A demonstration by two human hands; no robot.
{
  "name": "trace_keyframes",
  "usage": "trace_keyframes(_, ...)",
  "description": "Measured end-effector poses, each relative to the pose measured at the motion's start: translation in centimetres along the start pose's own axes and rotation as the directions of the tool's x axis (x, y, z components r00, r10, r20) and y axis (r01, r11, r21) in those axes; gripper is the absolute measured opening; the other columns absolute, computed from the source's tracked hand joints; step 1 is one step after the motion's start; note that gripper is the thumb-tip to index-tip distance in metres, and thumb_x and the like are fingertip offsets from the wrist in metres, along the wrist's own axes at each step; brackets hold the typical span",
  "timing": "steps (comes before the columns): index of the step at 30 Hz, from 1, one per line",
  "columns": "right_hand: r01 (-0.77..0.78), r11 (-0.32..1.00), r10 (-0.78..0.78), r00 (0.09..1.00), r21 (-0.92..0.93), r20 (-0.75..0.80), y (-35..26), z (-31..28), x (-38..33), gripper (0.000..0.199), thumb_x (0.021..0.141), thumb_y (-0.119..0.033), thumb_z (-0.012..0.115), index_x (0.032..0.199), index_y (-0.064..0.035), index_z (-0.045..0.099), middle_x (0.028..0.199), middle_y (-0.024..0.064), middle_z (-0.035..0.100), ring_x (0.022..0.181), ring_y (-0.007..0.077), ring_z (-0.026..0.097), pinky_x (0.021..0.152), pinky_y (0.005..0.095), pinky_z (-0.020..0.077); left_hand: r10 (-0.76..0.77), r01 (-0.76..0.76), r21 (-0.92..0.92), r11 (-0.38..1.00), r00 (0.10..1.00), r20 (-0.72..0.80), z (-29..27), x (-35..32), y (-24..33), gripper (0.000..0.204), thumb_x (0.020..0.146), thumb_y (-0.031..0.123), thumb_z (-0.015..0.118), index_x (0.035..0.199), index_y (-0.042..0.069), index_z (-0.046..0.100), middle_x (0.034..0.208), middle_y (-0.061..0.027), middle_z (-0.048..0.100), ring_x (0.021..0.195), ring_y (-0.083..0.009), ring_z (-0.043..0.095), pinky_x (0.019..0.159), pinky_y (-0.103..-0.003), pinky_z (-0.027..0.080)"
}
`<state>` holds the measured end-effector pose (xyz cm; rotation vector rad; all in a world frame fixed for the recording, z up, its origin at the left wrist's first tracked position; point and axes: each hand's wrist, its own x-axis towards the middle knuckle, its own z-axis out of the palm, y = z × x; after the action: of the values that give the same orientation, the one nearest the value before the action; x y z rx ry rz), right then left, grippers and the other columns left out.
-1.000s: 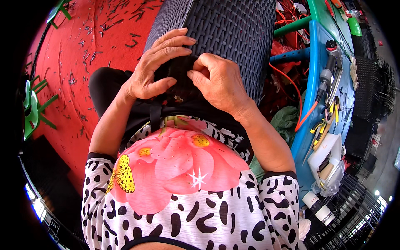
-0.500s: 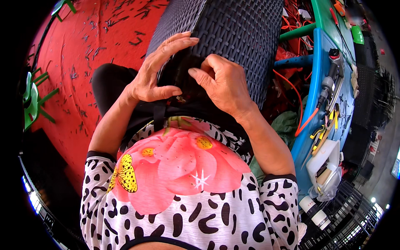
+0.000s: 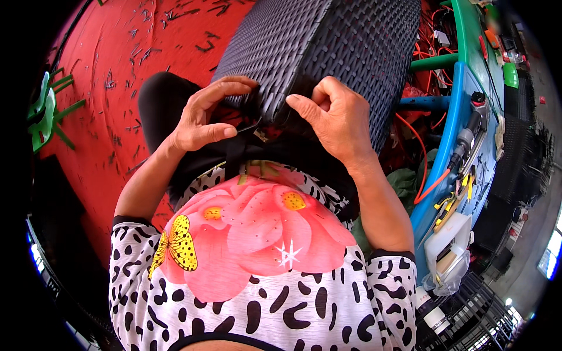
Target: The person sits on the floor and weaves a black plastic strip into the edge of a black wicker chair seat. They thread the strip through the existing weave and pull it tight to secure the edge of the seat.
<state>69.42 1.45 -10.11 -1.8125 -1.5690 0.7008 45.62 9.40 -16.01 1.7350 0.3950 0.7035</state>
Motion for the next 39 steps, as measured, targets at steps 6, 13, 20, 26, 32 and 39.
trace_keyframes(6, -0.016, 0.999, 0.016, 1.0, 0.048, 0.006, 0.5, 0.0, -0.1, 0.04, 0.077, -0.031, 0.074, 0.066, -0.0019, 0.05, 0.055, 0.0005, 0.046, 0.051, 0.0085, 0.041, 0.047, 0.0257, 0.0357, 0.111, -0.103, 0.235, 0.967, 0.994, -0.023, 0.7, -1.3, 1.0, 0.034, 0.074, 0.02, 0.072, 0.099, -0.001, 0.06, 0.11, -0.0156, 0.056, 0.095, -0.0258, 0.058, 0.079, -0.033, 0.048)
trace_keyframes(13, 0.006, 0.997, -0.004, 0.999, 0.078, -0.032, 0.8, 0.1, -0.6, 0.034, 0.08, -0.027, 0.072, 0.07, -0.0016, 0.051, 0.057, 0.0007, 0.047, 0.054, 0.0074, 0.041, 0.05, 0.024, 0.0363, 0.25, -0.206, 0.37, 0.906, 0.966, -0.074, 1.9, -2.0, 0.6, 0.014, 0.071, 0.0, 0.068, 0.081, 0.002, 0.058, 0.091, -0.0126, 0.057, 0.079, -0.0261, 0.055, 0.066, -0.034, 0.046)
trace_keyframes(20, 0.011, 1.0, -0.011, 1.0, 0.004, -0.019, 0.3, 0.0, -0.5, 0.035, 0.081, -0.028, 0.07, 0.07, -0.0016, 0.05, 0.059, 0.0004, 0.046, 0.056, 0.0074, 0.041, 0.052, 0.0243, 0.037, 0.294, -0.217, 0.505, 0.835, 0.953, -0.077, 3.0, -2.6, 1.5, 0.022, 0.067, 0.001, 0.068, 0.067, 0.002, 0.046, 0.073, -0.0117, 0.048, 0.066, -0.0292, 0.051, 0.054, -0.038, 0.044)
trace_keyframes(26, 0.011, 1.0, -0.011, 0.999, -0.004, -0.037, -0.1, 0.1, -0.7, 0.032, 0.082, -0.025, 0.07, 0.071, -0.0015, 0.051, 0.058, 0.0002, 0.046, 0.055, 0.007, 0.041, 0.051, 0.0236, 0.037, 0.303, -0.254, 0.734, 0.63, 0.951, 0.069, 3.4, -2.5, 2.5, 0.018, 0.067, 0.01, 0.067, 0.062, 0.005, 0.05, 0.067, -0.0068, 0.046, 0.063, -0.0239, 0.049, 0.055, -0.033, 0.044)
trace_keyframes(32, 0.026, 1.0, -0.027, 0.998, -0.007, -0.049, -0.1, 0.4, -0.9, 0.027, 0.082, -0.019, 0.07, 0.071, -0.0016, 0.051, 0.058, 0.0003, 0.046, 0.054, 0.0067, 0.041, 0.051, 0.0238, 0.0373, 0.145, -0.064, 0.727, 0.683, 0.988, -0.05, 3.9, -1.9, 3.5, 0.015, 0.069, 0.01, 0.063, 0.076, 0.004, 0.051, 0.071, -0.0078, 0.049, 0.064, -0.0246, 0.054, 0.054, -0.036, 0.046)
trace_keyframes(39, 0.049, 0.997, -0.053, 0.996, -0.06, -0.068, -0.4, 0.3, -1.0, 0.028, 0.08, -0.021, 0.07, 0.072, -0.0011, 0.053, 0.059, 0.0039, 0.05, 0.054, 0.0109, 0.047, 0.051, 0.0266, 0.0399, 0.202, -0.188, 0.719, 0.669, 0.977, 0.068, 3.7, -1.1, 3.1, 0.012, 0.071, 0.014, 0.058, 0.075, 0.005, 0.051, 0.068, -0.0086, 0.05, 0.059, -0.0256, 0.056, 0.05, -0.037, 0.046)
